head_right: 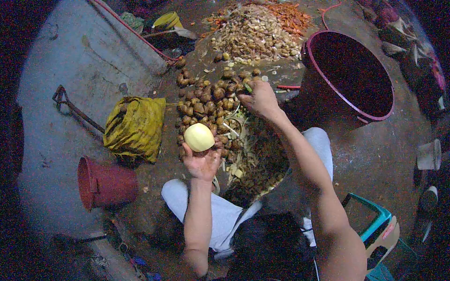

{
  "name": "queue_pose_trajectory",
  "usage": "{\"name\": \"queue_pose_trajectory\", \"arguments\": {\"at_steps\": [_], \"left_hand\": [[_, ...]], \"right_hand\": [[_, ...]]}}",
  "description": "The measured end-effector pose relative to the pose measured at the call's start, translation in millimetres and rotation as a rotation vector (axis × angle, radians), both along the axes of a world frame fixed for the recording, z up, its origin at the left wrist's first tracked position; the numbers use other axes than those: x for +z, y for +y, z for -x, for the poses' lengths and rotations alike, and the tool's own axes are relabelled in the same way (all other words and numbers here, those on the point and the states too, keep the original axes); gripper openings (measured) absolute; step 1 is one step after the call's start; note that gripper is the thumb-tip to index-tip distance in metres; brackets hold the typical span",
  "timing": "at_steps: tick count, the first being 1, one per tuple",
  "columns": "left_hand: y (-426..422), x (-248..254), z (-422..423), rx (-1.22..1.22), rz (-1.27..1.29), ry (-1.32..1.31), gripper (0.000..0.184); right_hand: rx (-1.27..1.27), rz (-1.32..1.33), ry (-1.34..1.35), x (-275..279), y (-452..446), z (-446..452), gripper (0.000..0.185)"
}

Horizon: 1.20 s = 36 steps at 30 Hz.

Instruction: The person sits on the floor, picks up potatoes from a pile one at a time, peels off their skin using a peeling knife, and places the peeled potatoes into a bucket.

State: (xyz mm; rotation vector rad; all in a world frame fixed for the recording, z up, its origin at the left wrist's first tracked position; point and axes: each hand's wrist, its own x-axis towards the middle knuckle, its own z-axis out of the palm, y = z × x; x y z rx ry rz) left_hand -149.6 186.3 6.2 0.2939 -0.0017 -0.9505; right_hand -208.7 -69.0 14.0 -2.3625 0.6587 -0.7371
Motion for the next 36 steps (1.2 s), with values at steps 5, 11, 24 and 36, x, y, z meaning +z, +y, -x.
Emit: {"name": "queue_pose_trajectory", "arguments": {"at_steps": [5,11,24,36], "left_hand": [[1,0,-1,0.017,-0.029,-0.12,0.079],[2,-5,-4,0.042,-0.077,-0.157,0.077],[-24,-99,-10,-0.018,-0.763,-0.484,0.04],[-306,-20,82,0.148,-0.303,-1.746,0.054]], "right_hand": [[0.016,-0.122,-0.023,-5,-3,4,0.042],[0.005,0.016,0.013,3,-3,15,0.041],[0.007,-0.098,-0.062,3,-18,37,0.035],[0.967,-1.19,-0.976,37,-84,150,0.026]]}}
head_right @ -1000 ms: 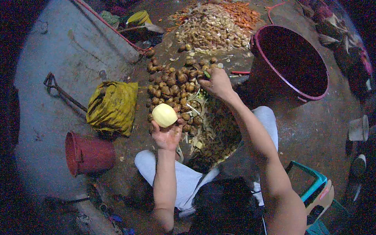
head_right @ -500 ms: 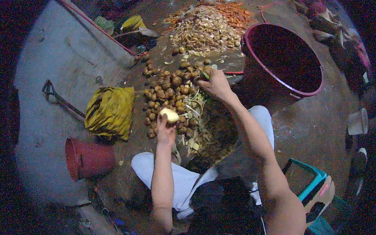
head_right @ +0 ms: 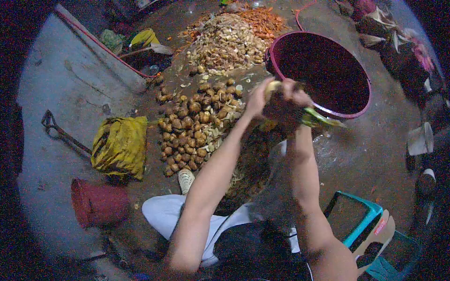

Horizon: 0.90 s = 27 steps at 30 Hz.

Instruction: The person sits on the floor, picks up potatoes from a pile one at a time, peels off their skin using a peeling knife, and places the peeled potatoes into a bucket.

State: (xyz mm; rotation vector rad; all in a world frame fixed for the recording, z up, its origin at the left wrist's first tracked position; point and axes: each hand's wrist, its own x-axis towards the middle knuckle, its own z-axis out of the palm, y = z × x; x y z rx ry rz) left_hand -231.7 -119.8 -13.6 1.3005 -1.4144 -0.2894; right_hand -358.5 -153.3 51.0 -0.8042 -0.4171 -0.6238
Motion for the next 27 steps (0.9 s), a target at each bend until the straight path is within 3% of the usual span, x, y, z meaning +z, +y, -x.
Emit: {"name": "queue_pose_trajectory", "arguments": {"at_steps": [1,4,8,11,13,14,18,20,21,25,27], "left_hand": [[-12,21,14,0.007,-0.1,0.06,0.05],[-44,54,40,0.003,-0.216,-0.156,0.046],[-59,37,59,0.034,-0.23,-0.381,0.04],[-63,22,55,-0.092,-0.466,-0.592,0.032],[-84,-21,48,-0.235,-0.39,-0.484,0.066],[-69,-11,43,-0.211,-0.36,-0.522,0.071],[-39,3,25,-0.27,-0.295,-0.307,0.07],[-9,8,20,-0.102,-0.013,-0.306,0.065],[-3,-5,10,-0.091,-0.015,-0.308,0.065],[60,-24,-58,-0.235,-0.454,-0.336,0.054],[114,-23,-88,-0.135,-0.689,-0.435,0.044]], "right_hand": [[-0.011,-0.018,-0.019,4,-3,6,0.026],[-0.058,-0.057,-0.042,7,-5,26,0.025],[-0.103,-0.063,-0.031,9,-12,39,0.025],[-0.112,-0.052,-0.015,8,-17,40,0.025],[-0.11,-0.041,-0.008,9,-17,37,0.025],[-0.11,-0.042,0.0,7,-17,34,0.025],[-0.163,-0.028,0.066,5,-17,23,0.024],[-0.202,-0.026,0.112,5,-13,18,0.023],[-0.256,-0.104,0.226,10,-5,14,0.023],[-0.246,-0.155,0.478,19,10,-14,0.023],[-0.2,-0.083,0.577,0,4,-23,0.022]]}}
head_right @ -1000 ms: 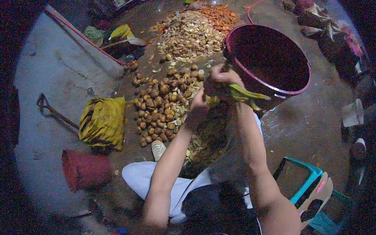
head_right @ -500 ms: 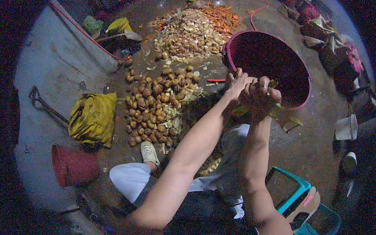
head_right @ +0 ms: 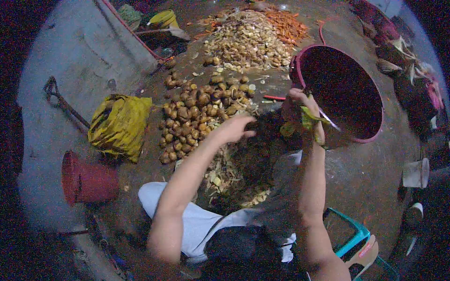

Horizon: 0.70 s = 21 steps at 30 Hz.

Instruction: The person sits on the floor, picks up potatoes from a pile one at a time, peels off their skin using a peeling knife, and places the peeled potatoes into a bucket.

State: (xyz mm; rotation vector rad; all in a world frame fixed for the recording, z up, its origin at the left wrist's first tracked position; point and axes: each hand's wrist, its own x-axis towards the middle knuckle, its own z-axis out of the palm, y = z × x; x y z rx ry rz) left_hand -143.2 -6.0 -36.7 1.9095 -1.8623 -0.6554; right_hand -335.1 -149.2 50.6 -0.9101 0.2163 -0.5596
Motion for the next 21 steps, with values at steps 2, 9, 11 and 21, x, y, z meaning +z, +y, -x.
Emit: {"name": "queue_pose_trajectory", "arguments": {"at_steps": [2,9,11,21], "left_hand": [[45,2,-35,0.024,-0.19,-0.03,0.042],[178,14,-134,0.913,0.139,0.796,0.037],[197,16,-153,0.927,0.252,0.42,0.036],[215,23,-149,0.701,-0.246,0.099,0.057]], "right_hand": [[-0.23,0.093,0.192,-19,4,-11,0.022],[-0.168,0.415,0.487,-19,40,-45,0.015],[-0.093,0.503,0.536,-19,48,-56,0.011],[-0.124,0.589,0.673,-30,64,-89,0.022]]}}
